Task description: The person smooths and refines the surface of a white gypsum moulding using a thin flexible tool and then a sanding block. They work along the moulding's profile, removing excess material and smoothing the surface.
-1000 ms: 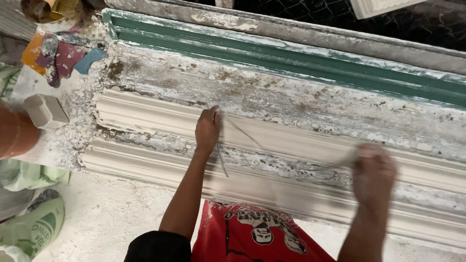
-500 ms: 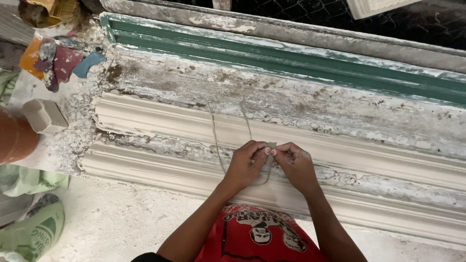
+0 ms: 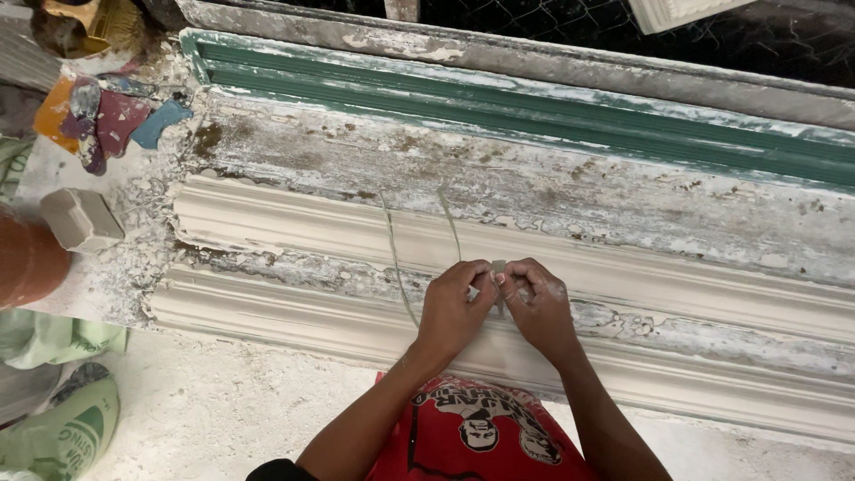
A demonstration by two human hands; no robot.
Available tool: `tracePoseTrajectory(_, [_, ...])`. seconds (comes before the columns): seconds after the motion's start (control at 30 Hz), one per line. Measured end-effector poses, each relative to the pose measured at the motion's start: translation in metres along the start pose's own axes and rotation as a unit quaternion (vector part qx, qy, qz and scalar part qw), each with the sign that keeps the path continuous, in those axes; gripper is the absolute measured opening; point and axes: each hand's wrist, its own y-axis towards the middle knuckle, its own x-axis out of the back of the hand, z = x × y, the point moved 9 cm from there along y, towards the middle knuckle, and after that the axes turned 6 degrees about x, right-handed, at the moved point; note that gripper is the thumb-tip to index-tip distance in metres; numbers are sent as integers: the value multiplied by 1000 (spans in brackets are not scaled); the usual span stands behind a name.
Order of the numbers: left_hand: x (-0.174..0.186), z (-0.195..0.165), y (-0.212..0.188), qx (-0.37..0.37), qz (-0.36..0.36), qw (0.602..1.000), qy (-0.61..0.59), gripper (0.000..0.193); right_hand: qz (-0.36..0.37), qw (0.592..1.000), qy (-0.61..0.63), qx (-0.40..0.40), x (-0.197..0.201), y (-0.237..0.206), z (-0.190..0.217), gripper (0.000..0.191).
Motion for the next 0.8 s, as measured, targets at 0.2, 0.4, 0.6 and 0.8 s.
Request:
tracePoseTrajectory(0.2, [-14,55,9,139,41,989,37,20,38,990,2,138,0,-20,4,10])
tracePoseTrajectory(0.4, [54,157,40,217,-102,964,118,26,-54,846,460,265,169,-92,44,11])
tracePoseTrajectory(0.6, [88,175,57,60,-153,972,167,23,-108,765,605,192,194,-72,-6,13])
tracePoseTrajectory(0.8, [67,126,63,-18,-156,956,246,44,-123,834,531,-84,64,-23,-59,8])
